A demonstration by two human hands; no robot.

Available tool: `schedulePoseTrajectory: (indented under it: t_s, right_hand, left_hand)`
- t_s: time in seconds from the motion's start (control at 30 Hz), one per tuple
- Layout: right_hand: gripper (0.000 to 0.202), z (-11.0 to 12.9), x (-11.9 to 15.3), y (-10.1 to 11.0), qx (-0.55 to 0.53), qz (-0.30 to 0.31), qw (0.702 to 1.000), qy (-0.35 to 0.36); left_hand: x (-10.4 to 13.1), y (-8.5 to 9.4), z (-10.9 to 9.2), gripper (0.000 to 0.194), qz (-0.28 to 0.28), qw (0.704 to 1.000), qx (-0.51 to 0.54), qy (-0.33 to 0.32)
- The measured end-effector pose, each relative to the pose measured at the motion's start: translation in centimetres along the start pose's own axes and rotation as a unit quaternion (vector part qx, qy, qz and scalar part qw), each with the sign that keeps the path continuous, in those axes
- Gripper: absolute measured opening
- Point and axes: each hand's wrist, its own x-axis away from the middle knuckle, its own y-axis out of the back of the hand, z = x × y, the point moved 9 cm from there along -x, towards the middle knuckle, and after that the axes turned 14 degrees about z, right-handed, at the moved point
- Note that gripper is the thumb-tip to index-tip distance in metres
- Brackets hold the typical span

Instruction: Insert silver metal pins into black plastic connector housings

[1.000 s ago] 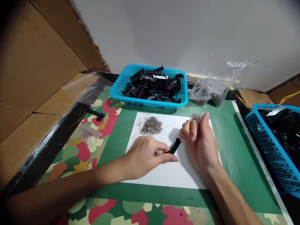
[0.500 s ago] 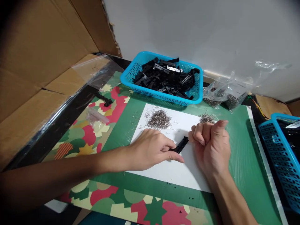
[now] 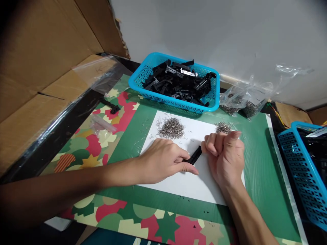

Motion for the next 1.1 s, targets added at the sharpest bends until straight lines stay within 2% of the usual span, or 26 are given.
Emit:
schedulePoseTrajectory:
  t_s: [0.17,0.33,0.73,0.87,1.1]
  right_hand:
    - [0.077,0.7,-0.3,1.1,-0.013,-0.033,0.999,0.017]
    - [0.074,-0.2,-0.4,0.9,-0.021,-0.025,0.999,-0.006]
    - [0.075,0.0,-0.4,0.7,0.000,-0.016,1.000,0.005]
    - [0.076,0.3,-0.3,0.4,0.024,-0.007,0.999,0.030]
    - [0.075,0.7,0.0,0.0,0.077,-0.028,0.993,0.081]
  left_hand:
    - [-0.1,-0.2,-0.1,0.071,0.017,1.000,0.008,0.004]
    - [-0.1,0.0,-0.1,0.069,0.016,1.000,-0.009,0.014]
    - [-0.1,0.0,-0.4,0.064,0.013,0.999,-0.029,0.009]
    - [-0.1,0.0,-0.5,0.064,0.010,0.999,-0.039,0.010]
    - [-0.2,-0.2,-0.3,0.064,0.021,0.999,-0.045,0.010]
